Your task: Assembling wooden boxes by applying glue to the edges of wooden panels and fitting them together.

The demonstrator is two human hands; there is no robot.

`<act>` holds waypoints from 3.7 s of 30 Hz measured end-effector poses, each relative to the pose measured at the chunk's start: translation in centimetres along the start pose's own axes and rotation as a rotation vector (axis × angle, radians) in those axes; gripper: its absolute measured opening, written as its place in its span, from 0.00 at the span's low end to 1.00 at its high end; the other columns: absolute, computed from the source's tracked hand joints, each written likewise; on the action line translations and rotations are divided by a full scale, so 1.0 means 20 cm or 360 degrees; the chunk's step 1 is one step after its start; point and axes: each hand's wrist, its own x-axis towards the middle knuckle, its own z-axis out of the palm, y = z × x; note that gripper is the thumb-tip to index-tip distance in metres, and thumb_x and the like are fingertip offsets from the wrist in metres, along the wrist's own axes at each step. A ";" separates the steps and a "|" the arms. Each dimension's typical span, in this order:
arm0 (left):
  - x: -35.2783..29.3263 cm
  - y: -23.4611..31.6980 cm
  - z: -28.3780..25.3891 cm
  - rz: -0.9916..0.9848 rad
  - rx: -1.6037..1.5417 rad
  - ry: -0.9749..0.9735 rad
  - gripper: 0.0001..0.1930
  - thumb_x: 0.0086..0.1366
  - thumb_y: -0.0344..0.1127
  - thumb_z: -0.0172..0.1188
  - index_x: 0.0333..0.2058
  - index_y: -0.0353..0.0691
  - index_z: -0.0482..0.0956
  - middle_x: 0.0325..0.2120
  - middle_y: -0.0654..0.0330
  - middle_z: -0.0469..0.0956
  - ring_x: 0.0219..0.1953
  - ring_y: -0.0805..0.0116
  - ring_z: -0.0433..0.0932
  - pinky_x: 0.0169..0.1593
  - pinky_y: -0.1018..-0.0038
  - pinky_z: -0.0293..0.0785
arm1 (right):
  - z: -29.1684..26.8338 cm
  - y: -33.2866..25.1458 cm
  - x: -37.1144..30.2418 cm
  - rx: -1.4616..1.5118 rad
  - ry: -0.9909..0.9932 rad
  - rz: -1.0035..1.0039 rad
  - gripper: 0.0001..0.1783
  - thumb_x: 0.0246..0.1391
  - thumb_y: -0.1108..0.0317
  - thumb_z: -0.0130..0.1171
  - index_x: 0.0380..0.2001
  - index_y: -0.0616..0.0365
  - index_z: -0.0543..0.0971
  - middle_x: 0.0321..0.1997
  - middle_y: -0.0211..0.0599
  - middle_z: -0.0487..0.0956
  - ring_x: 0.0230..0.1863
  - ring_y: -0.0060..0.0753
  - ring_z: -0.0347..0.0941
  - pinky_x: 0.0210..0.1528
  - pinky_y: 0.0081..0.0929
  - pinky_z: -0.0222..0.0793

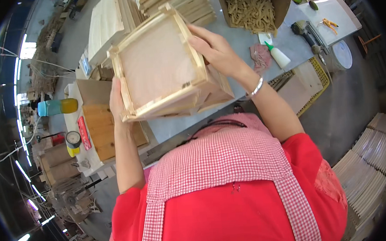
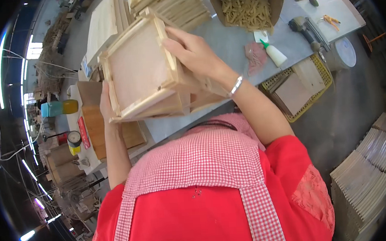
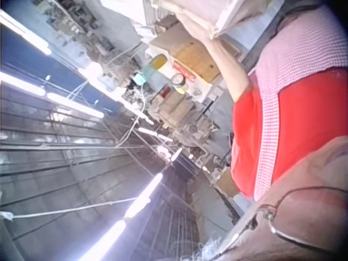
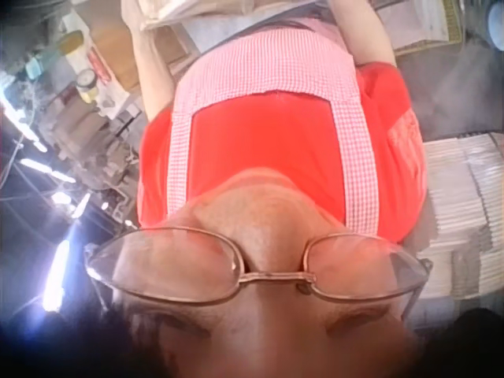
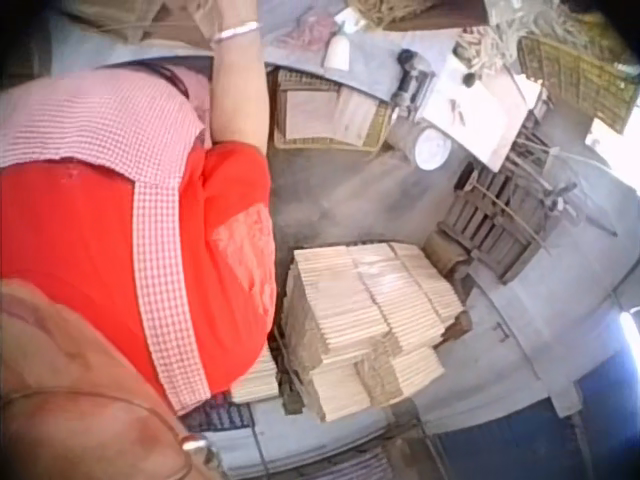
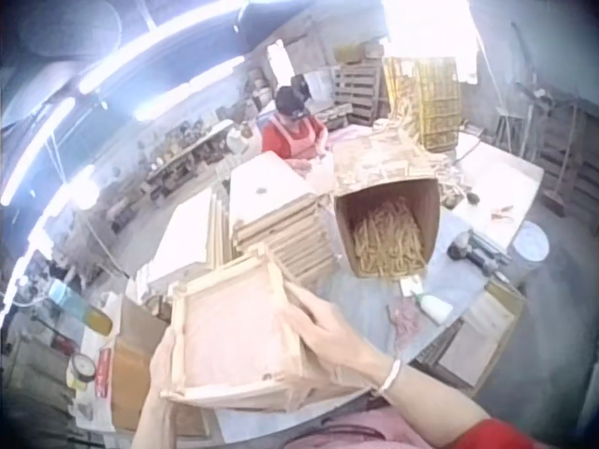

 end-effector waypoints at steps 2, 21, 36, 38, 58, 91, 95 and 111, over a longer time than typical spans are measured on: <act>0.04 -0.04 -0.05 -0.0085 -0.0151 0.0179 0.25 0.74 0.49 0.48 0.61 0.37 0.69 0.55 0.55 0.74 0.53 0.63 0.75 0.57 0.66 0.74 | -0.07 0.06 -0.04 0.0272 0.0068 0.0521 0.27 0.68 0.54 0.49 0.58 0.66 0.73 0.49 0.40 0.80 0.49 0.29 0.75 0.54 0.23 0.68; 0.25 0.34 -0.13 0.0012 -0.0440 -0.0420 0.37 0.71 0.63 0.42 0.60 0.32 0.68 0.56 0.51 0.73 0.56 0.58 0.74 0.58 0.66 0.74 | 0.20 -0.06 -0.42 -0.0601 0.0413 -0.0044 0.32 0.68 0.53 0.43 0.60 0.75 0.67 0.67 0.61 0.67 0.70 0.54 0.61 0.71 0.35 0.53; -0.01 0.08 -0.50 0.0019 -0.0540 -0.0877 0.46 0.69 0.71 0.33 0.67 0.34 0.57 0.68 0.54 0.60 0.69 0.58 0.59 0.71 0.60 0.53 | 0.48 -0.24 -0.59 0.0280 0.0223 0.0006 0.31 0.73 0.55 0.32 0.66 0.69 0.63 0.69 0.41 0.66 0.68 0.31 0.61 0.70 0.30 0.54; -0.09 -0.02 -0.50 0.0257 -0.0538 -0.0680 0.39 0.71 0.66 0.39 0.67 0.39 0.58 0.67 0.57 0.61 0.68 0.62 0.60 0.70 0.62 0.53 | 0.43 -0.06 -0.67 0.0290 0.0089 0.0100 0.29 0.73 0.53 0.34 0.61 0.65 0.69 0.62 0.40 0.72 0.64 0.30 0.65 0.66 0.31 0.59; -0.18 0.34 -0.11 0.1182 0.0855 0.0380 0.24 0.72 0.39 0.52 0.62 0.33 0.67 0.64 0.51 0.66 0.67 0.58 0.63 0.69 0.63 0.57 | 0.20 -0.02 0.11 0.0374 -0.0038 0.0385 0.28 0.69 0.47 0.44 0.34 0.65 0.77 0.32 0.31 0.77 0.33 0.27 0.71 0.39 0.27 0.69; -0.14 0.20 0.59 0.1514 0.2469 -0.0821 0.28 0.70 0.39 0.51 0.66 0.36 0.62 0.68 0.51 0.60 0.71 0.51 0.57 0.69 0.51 0.53 | 0.33 -0.15 -0.32 -0.0059 0.0160 -0.0550 0.35 0.54 0.77 0.50 0.67 0.69 0.60 0.72 0.57 0.57 0.72 0.59 0.54 0.72 0.43 0.50; -0.14 0.20 0.58 0.1473 0.2533 -0.0791 0.28 0.69 0.37 0.50 0.66 0.36 0.62 0.68 0.50 0.60 0.71 0.51 0.56 0.70 0.51 0.51 | 0.24 -0.05 -0.39 -0.0396 -0.0097 -0.0726 0.35 0.53 0.74 0.54 0.67 0.65 0.63 0.73 0.55 0.56 0.75 0.57 0.50 0.73 0.45 0.48; -0.14 0.24 0.63 0.1189 0.2249 -0.0753 0.38 0.58 0.36 0.54 0.67 0.31 0.58 0.69 0.40 0.55 0.70 0.45 0.57 0.69 0.61 0.54 | -0.62 1.15 -0.23 -0.0946 0.0351 0.0271 0.21 0.48 0.82 0.56 0.47 0.55 0.80 0.47 0.42 0.77 0.41 0.42 0.78 0.44 0.34 0.74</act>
